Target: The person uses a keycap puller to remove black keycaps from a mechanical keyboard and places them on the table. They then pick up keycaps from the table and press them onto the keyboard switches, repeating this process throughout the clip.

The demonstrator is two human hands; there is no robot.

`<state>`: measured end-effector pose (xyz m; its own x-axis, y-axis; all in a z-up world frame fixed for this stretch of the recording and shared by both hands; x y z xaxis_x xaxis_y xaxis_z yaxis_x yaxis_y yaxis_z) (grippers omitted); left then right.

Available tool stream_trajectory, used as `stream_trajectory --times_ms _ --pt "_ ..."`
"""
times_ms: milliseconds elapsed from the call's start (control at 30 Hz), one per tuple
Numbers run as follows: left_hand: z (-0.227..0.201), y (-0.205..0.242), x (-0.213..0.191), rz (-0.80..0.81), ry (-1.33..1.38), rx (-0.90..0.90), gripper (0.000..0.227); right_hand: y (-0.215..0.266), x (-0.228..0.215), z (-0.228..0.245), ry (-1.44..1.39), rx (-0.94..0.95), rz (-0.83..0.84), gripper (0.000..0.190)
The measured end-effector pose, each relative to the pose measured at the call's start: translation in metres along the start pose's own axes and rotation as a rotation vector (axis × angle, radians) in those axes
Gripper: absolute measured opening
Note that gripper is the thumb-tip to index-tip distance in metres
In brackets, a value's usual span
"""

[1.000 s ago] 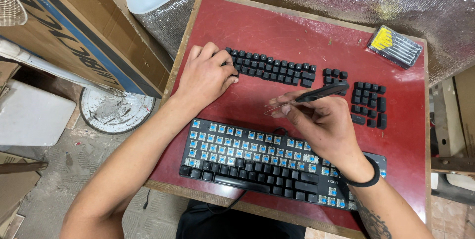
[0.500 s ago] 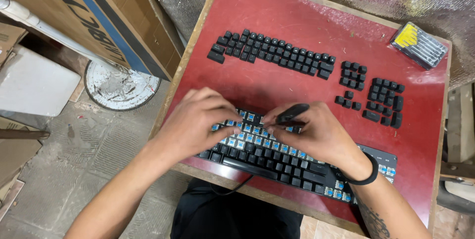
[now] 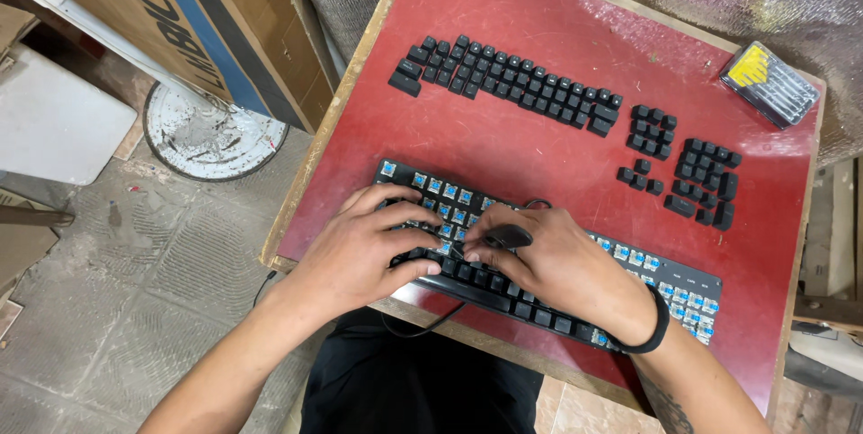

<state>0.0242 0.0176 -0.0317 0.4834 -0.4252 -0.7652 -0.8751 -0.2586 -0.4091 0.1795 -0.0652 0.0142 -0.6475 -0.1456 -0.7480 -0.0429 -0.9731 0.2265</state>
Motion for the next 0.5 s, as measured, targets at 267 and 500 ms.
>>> stream_trajectory --times_ms 267,500 --pt "0.003 0.002 0.004 0.002 0.015 -0.020 0.023 0.000 0.006 0.016 0.052 -0.191 -0.011 0.022" --pt "0.003 0.002 0.004 -0.008 0.032 -0.035 0.024 0.005 0.005 0.023 0.017 -0.313 -0.065 0.015"
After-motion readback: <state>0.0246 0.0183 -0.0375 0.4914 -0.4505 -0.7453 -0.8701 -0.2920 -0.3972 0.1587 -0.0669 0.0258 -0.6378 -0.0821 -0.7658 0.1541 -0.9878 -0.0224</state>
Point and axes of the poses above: each hand's wrist, its own y-axis away from the middle knuckle, its own x-axis out of the palm, z = x × y, the point moved 10 cm from there along -y, towards the middle knuckle
